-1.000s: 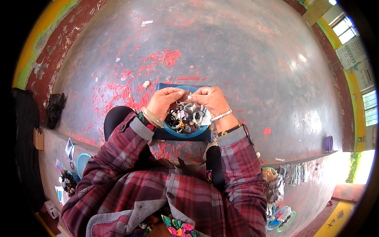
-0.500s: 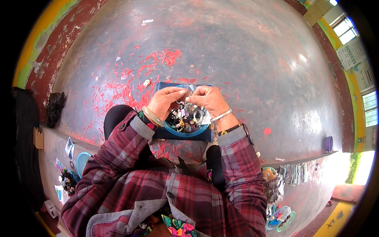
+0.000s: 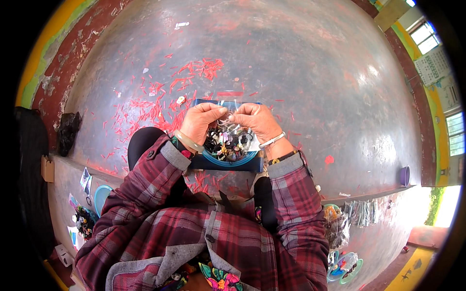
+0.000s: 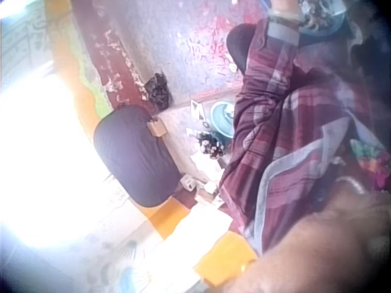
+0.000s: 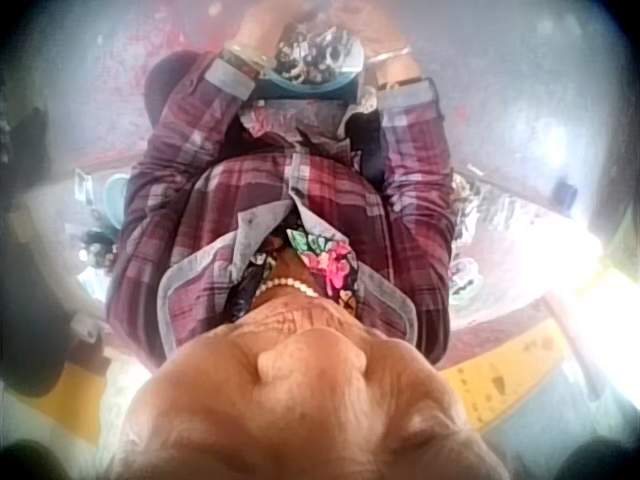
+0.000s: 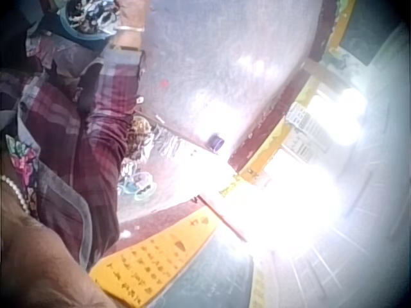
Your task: The person sits on the floor and assembles hair accessories by hand. They pick up small plastic clips and hair ties from a blue bowl, attach the clips to the ties, and place the finished items back into the bowl.
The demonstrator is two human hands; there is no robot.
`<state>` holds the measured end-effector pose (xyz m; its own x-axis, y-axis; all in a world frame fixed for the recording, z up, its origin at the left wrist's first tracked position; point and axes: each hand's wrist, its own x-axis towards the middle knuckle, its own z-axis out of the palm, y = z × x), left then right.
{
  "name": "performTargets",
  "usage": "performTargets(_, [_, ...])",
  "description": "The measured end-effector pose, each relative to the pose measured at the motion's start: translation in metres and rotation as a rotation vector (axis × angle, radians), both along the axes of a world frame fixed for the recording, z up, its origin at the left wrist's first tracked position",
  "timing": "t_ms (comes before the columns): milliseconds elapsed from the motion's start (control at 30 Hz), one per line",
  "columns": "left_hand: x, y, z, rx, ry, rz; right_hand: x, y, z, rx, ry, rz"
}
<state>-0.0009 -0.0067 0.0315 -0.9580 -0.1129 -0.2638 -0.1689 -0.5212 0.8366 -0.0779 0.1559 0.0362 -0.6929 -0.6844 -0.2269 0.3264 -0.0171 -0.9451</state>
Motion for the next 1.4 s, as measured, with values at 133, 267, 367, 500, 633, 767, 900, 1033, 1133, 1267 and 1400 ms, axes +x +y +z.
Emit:
performTargets(133, [0.000, 0.000, 0.000, -0.009, 0.017, 0.029, 0.002, -0.001, 0.002, -0.010, -0.032, -0.001])
performTargets(267, [0.000, 0.001, 0.003, -0.001, 0.019, 0.062, 0.003, -0.001, 0.003, -0.015, -0.063, -0.004])
performTargets(367, [-0.001, 0.000, 0.000, -0.024, 0.028, 0.090, 0.003, -0.001, 0.004, -0.019, -0.044, 0.000])
performTargets(500, [-0.004, -0.001, -0.007, -0.033, 0.031, 0.124, 0.004, -0.001, 0.004, -0.043, -0.089, -0.009])
performTargets(633, [-0.002, 0.000, -0.001, 0.014, 0.027, 0.123, 0.004, -0.001, 0.002, -0.063, -0.121, -0.038])
performTargets(767, [-0.003, 0.000, -0.001, -0.031, 0.000, 0.112, 0.004, -0.002, 0.000, -0.041, -0.016, -0.107])
performTargets(900, [-0.006, 0.003, -0.011, -0.061, -0.007, 0.140, 0.003, -0.002, -0.004, 0.307, 0.494, -0.246])
performTargets(1033, [-0.002, 0.007, -0.015, -0.035, -0.012, 0.040, 0.012, -0.009, 0.002, 0.600, 0.988, -0.412])
performTargets(1133, [-0.002, 0.017, -0.019, 0.030, 0.039, -0.048, 0.016, -0.013, 0.008, 0.718, 1.404, -0.442])
performTargets(1267, [0.001, 0.026, -0.018, 0.101, 0.092, 0.002, 0.028, -0.019, 0.017, 0.872, 1.673, -0.319])
performTargets(1400, [-0.002, 0.021, -0.026, 0.102, 0.113, -0.028, 0.034, -0.022, 0.013, 0.856, 1.691, -0.237])
